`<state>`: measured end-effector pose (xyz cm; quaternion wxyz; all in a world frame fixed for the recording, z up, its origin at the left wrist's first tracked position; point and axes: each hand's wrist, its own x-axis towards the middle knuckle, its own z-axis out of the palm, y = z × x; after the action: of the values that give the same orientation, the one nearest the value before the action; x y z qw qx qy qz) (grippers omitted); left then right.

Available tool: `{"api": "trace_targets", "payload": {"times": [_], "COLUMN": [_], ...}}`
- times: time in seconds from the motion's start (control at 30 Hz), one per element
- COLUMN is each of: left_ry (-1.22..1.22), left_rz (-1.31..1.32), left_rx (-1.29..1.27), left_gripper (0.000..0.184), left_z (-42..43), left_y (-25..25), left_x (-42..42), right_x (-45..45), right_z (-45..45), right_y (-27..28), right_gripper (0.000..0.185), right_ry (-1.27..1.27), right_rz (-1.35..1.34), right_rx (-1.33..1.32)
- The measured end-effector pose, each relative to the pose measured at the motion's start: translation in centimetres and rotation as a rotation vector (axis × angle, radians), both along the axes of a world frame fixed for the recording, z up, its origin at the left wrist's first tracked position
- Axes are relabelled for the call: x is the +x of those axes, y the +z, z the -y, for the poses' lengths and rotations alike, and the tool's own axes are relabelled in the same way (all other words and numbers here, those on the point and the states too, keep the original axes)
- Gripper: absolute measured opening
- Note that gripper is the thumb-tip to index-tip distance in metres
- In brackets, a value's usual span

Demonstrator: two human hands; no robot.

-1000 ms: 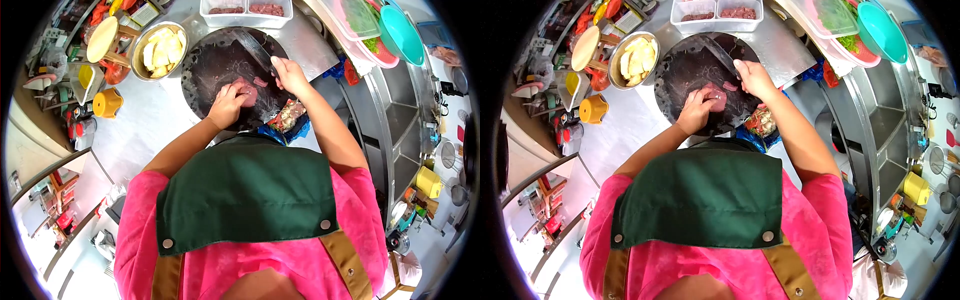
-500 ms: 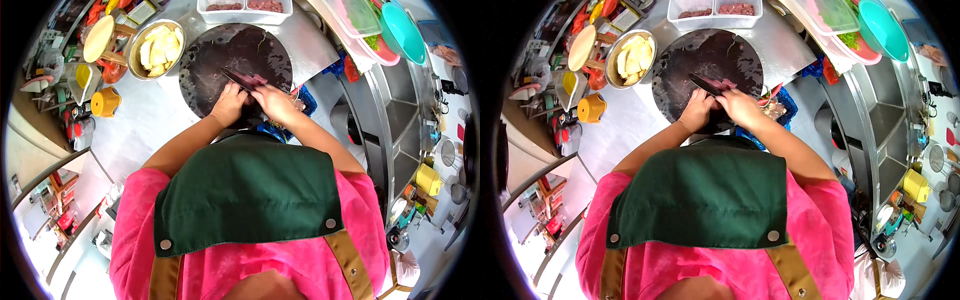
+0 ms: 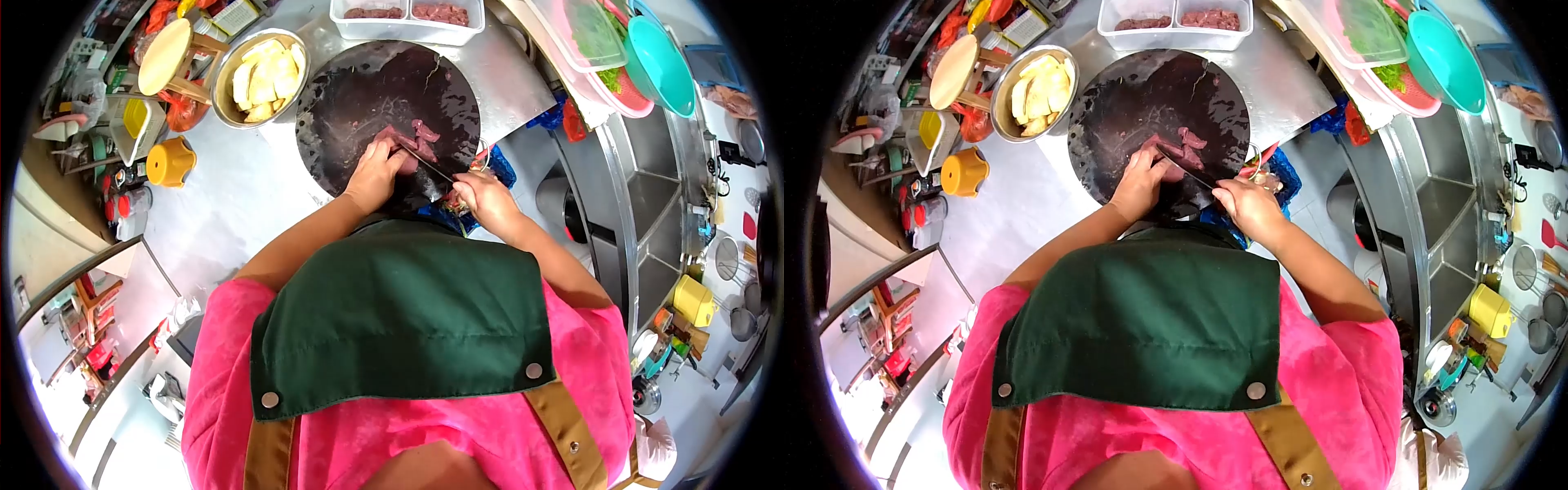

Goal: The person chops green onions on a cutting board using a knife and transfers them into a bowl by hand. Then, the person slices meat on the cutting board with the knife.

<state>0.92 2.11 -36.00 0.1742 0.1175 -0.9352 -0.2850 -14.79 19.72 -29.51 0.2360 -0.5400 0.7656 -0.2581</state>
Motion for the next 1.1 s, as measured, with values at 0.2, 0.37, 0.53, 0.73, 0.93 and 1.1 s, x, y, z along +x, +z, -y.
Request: {"api": "trace_targets", "payload": {"times": [0.2,0.37,0.53,0.73,0.93,1.1], "left_ry": [-0.046,-0.080,0.027,0.031,-0.070,-0.008], "left_rz": [0.044,-0.025,-0.009,0.057,0.031,-0.009], "left_rx": [0.010,0.002,-0.010,0.044,0.037,0.066], "left_gripper": [0.035,0.033,0.033,0.033,0.037,0.035], "left_z": [0.8,1.3,0.4,0.2,1.0,0.7], "left_y": [0.4,-0.3,-0.1,0.4,0.2,-0.1], "left_x": [-0.4,0.4,1.4,0.7,0.2,0.6], "right_x": [0.1,-3.9,-3.7,0.8,-0.3,0.1], "right_z": [7.6,9.4,5.2,-0.2,7.4,3.0], "right_y": [-2.7,-0.9,2.1,-0.2,-1.4,-0.1], "right_gripper": [0.034,0.048,0.040,0.029,0.034,0.033], "right_ry": [0.040,-0.384,-0.358,-0.113,-0.138,-0.098], "right_rz": [-0.023,0.573,0.417,0.082,0.226,0.092], "right_rx": [-0.062,0.060,0.102,0.036,0.068,-0.080]}}
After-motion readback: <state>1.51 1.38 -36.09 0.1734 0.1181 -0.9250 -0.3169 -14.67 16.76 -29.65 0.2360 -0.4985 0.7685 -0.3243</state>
